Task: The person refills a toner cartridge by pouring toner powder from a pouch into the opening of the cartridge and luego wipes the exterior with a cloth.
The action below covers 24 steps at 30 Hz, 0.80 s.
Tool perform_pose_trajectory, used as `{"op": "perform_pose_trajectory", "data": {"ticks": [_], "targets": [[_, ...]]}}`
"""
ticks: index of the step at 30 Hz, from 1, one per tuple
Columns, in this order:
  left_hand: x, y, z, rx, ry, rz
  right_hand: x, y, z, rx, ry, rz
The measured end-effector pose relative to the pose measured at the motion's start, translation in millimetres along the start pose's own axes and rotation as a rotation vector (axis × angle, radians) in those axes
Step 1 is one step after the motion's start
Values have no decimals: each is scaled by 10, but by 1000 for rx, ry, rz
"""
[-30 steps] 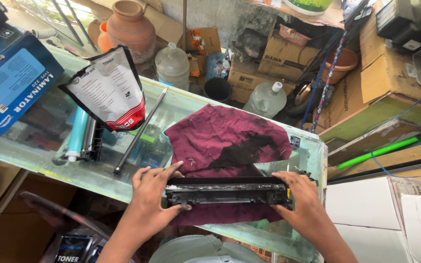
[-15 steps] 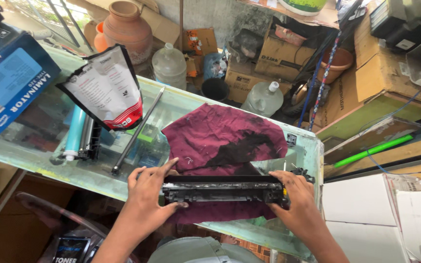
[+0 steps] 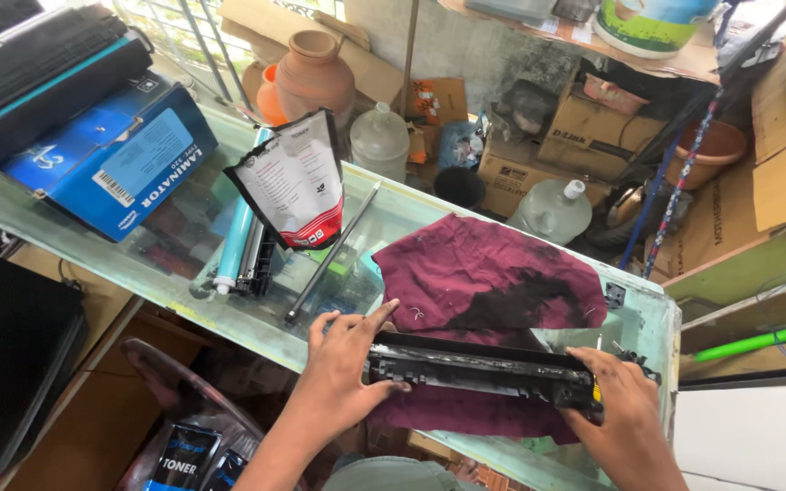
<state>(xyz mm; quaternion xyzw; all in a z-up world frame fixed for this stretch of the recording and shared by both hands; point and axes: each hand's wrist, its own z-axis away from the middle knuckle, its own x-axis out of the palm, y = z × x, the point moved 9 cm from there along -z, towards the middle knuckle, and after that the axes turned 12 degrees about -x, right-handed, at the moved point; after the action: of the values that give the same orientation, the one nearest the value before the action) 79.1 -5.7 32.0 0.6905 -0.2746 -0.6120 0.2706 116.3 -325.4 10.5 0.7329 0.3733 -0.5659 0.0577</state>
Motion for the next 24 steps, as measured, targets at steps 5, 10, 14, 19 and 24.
{"op": "perform_pose_trajectory", "data": {"ticks": [5, 10, 14, 19, 24], "targets": [[-9, 12, 25, 21, 36, 2, 24, 48, 56, 0, 17, 12], [15, -40, 3, -3, 24, -10, -13, -4, 15, -7, 42, 15], [14, -61, -8, 10, 20, -1, -18, -53, -53, -37, 36, 8], [33, -110, -26, -14, 15, -6, -26, -73, -52, -8, 20, 3], [74, -160, -95, -42, -5, 30, -48, -54, -72, 8, 48, -15]]}}
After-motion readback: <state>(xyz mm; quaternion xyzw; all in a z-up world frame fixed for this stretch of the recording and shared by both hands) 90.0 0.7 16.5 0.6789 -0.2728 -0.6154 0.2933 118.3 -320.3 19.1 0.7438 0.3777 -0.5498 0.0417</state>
